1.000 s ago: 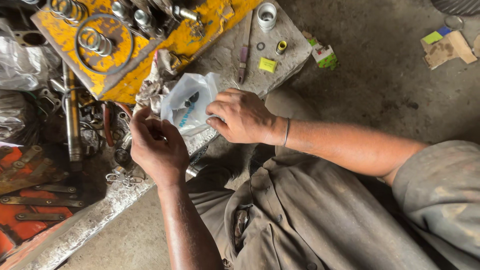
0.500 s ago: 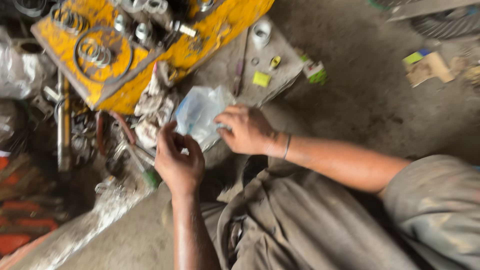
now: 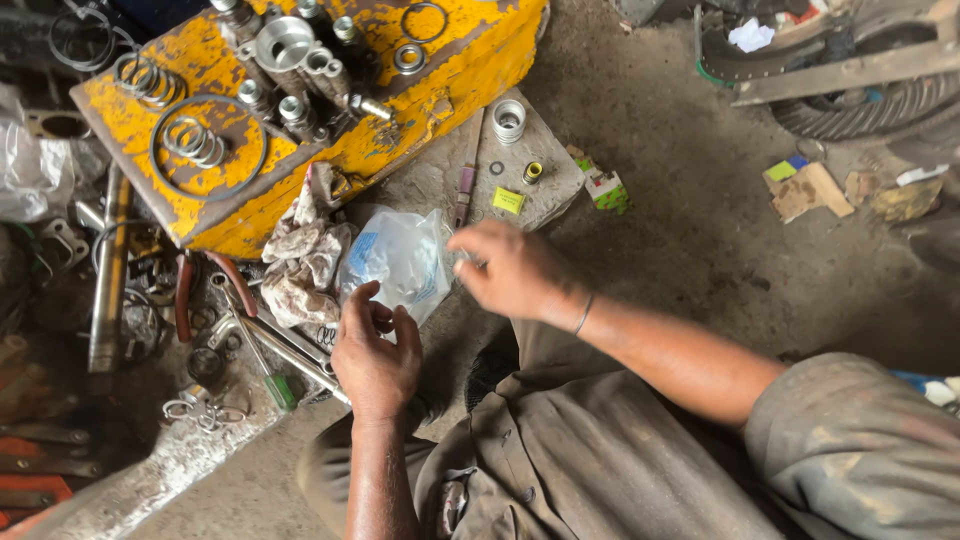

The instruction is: The person sits on the floor in a workshop and assembles small mechanical components. They insert a ring into a metal housing, then pick up a small yellow packet and a metal tube. They apply a substance from the packet to the tube and insert it into a cylindrical container.

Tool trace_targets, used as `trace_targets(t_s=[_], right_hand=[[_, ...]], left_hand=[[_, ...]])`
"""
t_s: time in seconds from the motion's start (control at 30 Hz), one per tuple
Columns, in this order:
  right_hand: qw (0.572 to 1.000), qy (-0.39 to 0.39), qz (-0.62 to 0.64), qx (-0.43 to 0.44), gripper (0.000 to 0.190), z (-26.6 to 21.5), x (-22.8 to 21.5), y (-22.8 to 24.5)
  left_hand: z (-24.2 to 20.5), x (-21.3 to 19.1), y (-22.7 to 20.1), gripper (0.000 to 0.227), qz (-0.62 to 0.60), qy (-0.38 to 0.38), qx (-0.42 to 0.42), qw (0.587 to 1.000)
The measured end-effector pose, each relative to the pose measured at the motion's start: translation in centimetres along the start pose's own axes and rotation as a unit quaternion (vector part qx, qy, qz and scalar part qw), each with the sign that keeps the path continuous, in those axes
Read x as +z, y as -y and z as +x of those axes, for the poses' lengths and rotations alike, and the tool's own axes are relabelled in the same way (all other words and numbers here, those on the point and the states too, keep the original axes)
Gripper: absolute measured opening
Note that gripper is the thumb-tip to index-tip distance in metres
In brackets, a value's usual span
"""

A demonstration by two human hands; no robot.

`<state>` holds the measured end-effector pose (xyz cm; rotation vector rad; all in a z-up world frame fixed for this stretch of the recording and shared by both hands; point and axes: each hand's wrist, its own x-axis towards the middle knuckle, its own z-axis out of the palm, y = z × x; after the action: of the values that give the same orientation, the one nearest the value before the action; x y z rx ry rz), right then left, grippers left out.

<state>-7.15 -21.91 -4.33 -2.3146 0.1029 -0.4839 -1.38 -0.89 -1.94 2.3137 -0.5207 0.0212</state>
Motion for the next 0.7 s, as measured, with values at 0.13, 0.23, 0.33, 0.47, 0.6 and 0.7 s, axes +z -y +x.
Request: trace_targets(t_s=[0.13,0.23,0.33,0.47,0.6,0.7], right_hand=[[0.991,-0.108,-0.073,-0.015,0.024,3.2,-2.8,-3.7],[0.981,-0.104,-0.136,0.096,0.041,6.8,-4.7,-7.0],[0.974,-0.122,-0.185,0.043,0.05,9.8,-5.4,-9.6],[0.975,-0.172,-0.052,0.13,0.035,9.3,-5.6,-11.6],[0.971,-0.18,-0.005,0.155,0.018,6.3,-5.4,-13.7],[0.971,-0.157,0.03,0.18,0.012,3.8,-4.6,-14.4]], left_hand=[[-0.6,0.2,-0.3,0.044,0.008,-0.003,-0.008,1.0],[-0.9,0.2,-0.5,0.049,0.027,-0.025,0.032,0.999],[-1.3,0.1,-0.8,0.051,0.044,-0.053,0.08,0.994],[-2.8,-0.1,-0.9,0.048,0.026,-0.067,0.088,0.993],[-4.3,-0.9,-0.6,0.043,-0.013,-0.07,0.069,0.995],[-4.6,-2.1,-1.0,0.037,-0.124,-0.077,0.057,0.988]])
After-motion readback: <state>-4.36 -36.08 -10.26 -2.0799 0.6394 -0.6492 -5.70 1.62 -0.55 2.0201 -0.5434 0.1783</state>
